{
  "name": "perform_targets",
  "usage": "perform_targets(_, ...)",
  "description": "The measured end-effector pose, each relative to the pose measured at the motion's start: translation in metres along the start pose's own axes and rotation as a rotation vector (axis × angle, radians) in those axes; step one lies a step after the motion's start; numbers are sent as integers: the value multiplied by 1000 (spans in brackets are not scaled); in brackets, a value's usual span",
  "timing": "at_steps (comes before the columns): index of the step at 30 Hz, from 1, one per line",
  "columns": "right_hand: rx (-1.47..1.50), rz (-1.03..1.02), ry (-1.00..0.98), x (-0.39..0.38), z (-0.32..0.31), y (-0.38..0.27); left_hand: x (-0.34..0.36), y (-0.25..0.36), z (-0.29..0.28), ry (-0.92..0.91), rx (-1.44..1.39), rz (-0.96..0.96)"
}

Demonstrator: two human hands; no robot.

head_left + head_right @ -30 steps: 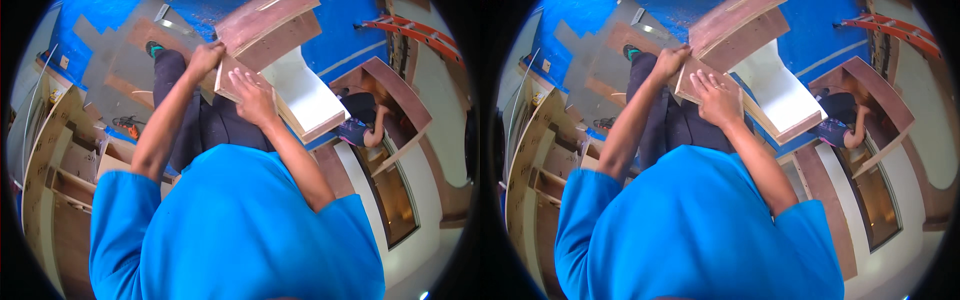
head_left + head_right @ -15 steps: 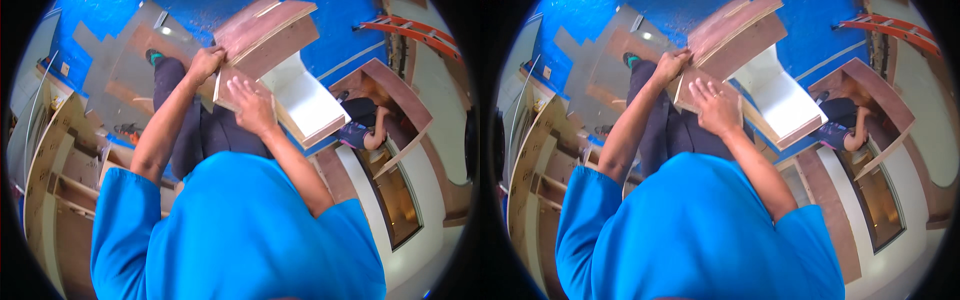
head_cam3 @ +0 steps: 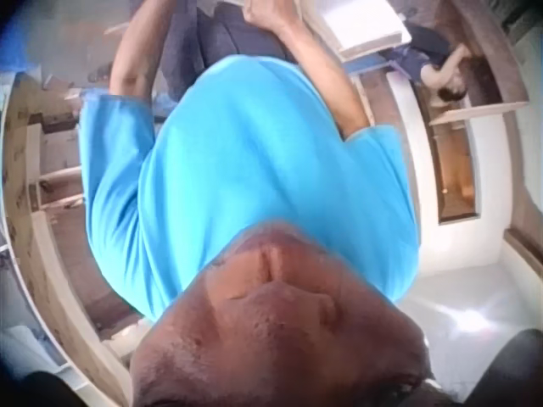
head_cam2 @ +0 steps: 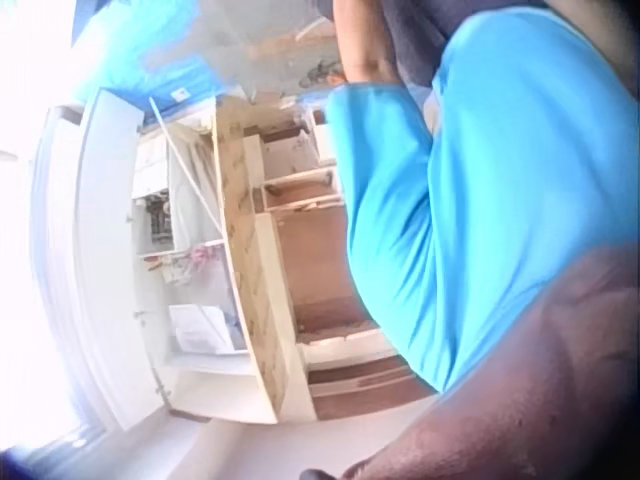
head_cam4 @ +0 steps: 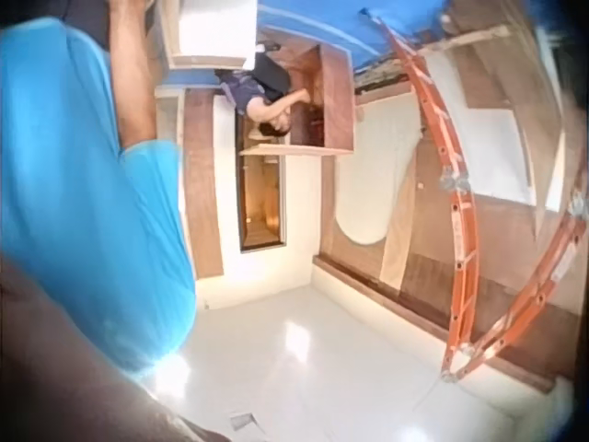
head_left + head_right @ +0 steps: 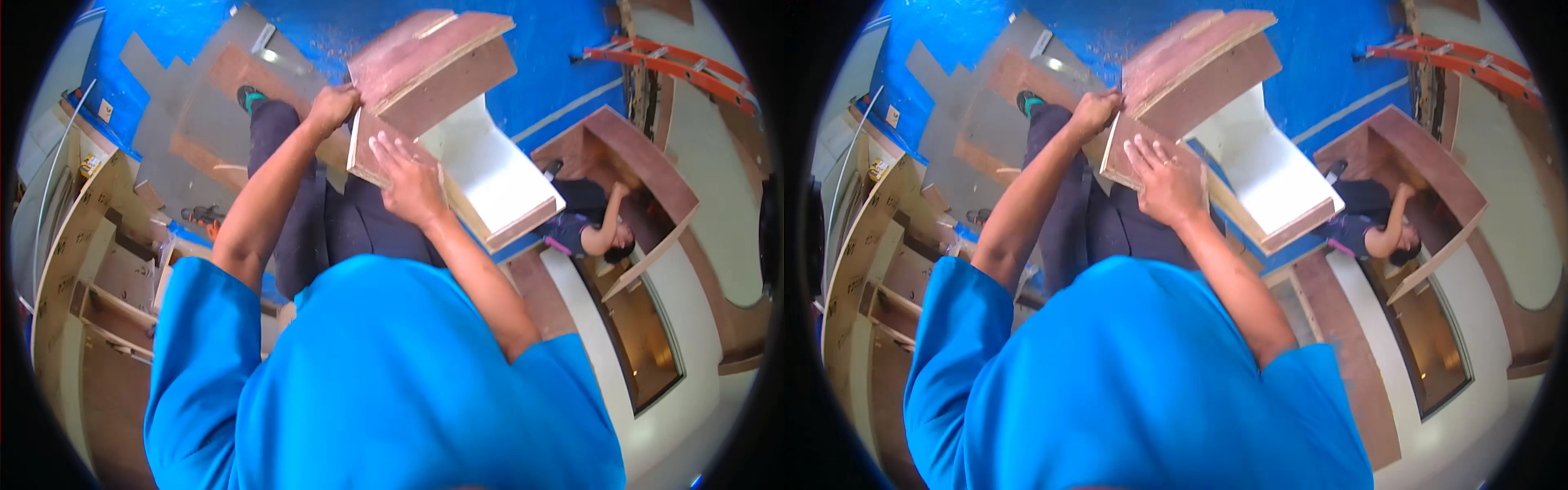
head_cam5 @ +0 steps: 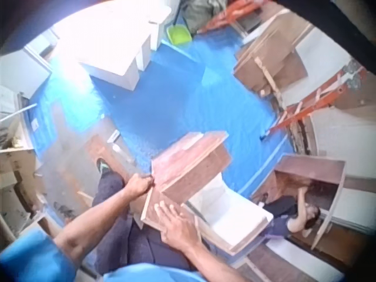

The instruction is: The person assembles a wooden structure by fitting wooden boards together, using a hammer to tap pieces into place and securing them within a cabinet frame.

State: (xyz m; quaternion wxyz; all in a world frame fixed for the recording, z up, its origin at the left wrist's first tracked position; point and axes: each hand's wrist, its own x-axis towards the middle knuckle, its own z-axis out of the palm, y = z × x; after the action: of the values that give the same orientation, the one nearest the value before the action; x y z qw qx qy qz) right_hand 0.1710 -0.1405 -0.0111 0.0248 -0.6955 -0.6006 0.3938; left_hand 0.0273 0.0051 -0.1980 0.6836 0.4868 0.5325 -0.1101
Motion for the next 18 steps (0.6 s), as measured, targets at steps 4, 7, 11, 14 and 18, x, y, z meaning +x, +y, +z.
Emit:
perform_targets(4, 206, -84, 110, 8, -13, 20, -7, -51, -53, 329, -81, 77)
perform_targets(7, 489, 83, 23, 6, -59, 33, -89, -37, -111, 372, -300, -182)
perform_targets(11, 964, 286, -169, -5, -144, 21, -177, -44, -148, 447, -359, -206)
perform_targets(14, 1037, 138, -79, -5, -169, 34, -208, -46, -158, 394, -374, -157)
perform_targets(18, 1133, 53, -87, 6, -212, 42, -241, -14, -135, 381, -435, -52)
